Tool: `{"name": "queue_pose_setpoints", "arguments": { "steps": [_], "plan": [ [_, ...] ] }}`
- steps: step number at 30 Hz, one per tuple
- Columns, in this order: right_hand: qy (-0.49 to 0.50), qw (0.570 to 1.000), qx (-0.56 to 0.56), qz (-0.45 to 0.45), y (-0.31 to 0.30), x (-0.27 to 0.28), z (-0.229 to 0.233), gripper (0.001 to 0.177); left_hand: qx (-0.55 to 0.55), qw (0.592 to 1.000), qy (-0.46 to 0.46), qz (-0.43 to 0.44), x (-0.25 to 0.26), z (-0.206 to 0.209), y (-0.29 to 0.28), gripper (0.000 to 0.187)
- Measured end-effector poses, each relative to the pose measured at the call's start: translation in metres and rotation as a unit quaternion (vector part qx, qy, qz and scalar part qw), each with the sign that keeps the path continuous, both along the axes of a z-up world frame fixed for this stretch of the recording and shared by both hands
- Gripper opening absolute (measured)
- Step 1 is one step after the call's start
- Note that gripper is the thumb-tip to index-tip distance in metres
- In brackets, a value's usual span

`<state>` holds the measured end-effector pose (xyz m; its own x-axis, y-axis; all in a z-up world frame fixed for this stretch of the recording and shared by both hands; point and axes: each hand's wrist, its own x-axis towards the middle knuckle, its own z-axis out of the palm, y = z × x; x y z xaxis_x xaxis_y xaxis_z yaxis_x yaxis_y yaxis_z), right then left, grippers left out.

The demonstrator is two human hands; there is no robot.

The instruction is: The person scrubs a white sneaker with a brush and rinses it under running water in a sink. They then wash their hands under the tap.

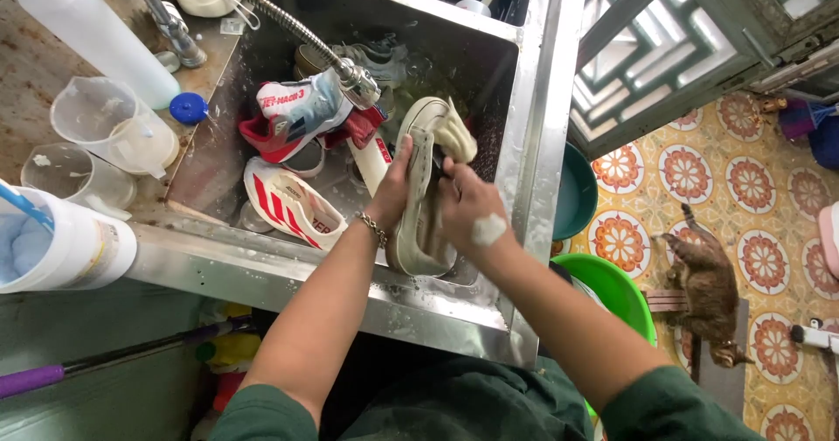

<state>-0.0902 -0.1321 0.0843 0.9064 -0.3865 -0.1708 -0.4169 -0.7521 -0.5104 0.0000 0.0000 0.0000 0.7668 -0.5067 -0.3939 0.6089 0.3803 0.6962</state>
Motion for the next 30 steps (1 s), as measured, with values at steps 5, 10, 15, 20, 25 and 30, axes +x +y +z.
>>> {"name": "queue_pose_setpoints", "arguments": {
  "steps": [5,10,15,20,25,30],
  "plan": [
    [-0.026,0.997,0.013,0.069,0.008,-0.007,0.006,0.031,0.008,0.999,-0.035,0.032,0.029,-0.023,0.012,0.081],
    [0.012,0.995,-0.046,0.093,0.012,-0.007,0.007,0.040,-0.018,0.999,-0.036,0.010,-0.016,0.043,0.004,0.089],
    [0.078,0.987,-0.030,0.135,0.024,-0.007,0.028,0.047,0.013,0.996,-0.087,0.028,0.039,-0.077,0.017,0.084],
    [0.031,0.986,-0.111,0.119,0.003,0.026,-0.005,0.050,0.048,0.997,-0.029,0.061,-0.024,0.106,0.004,0.088],
    [0.057,0.995,0.025,0.077,0.009,-0.014,0.029,0.042,0.181,0.978,-0.087,0.053,0.014,0.055,0.028,0.106],
    [0.054,0.995,0.064,0.046,-0.005,-0.046,0.014,0.035,0.221,0.970,-0.090,0.040,0.027,0.017,0.027,0.110]
  ]
}}
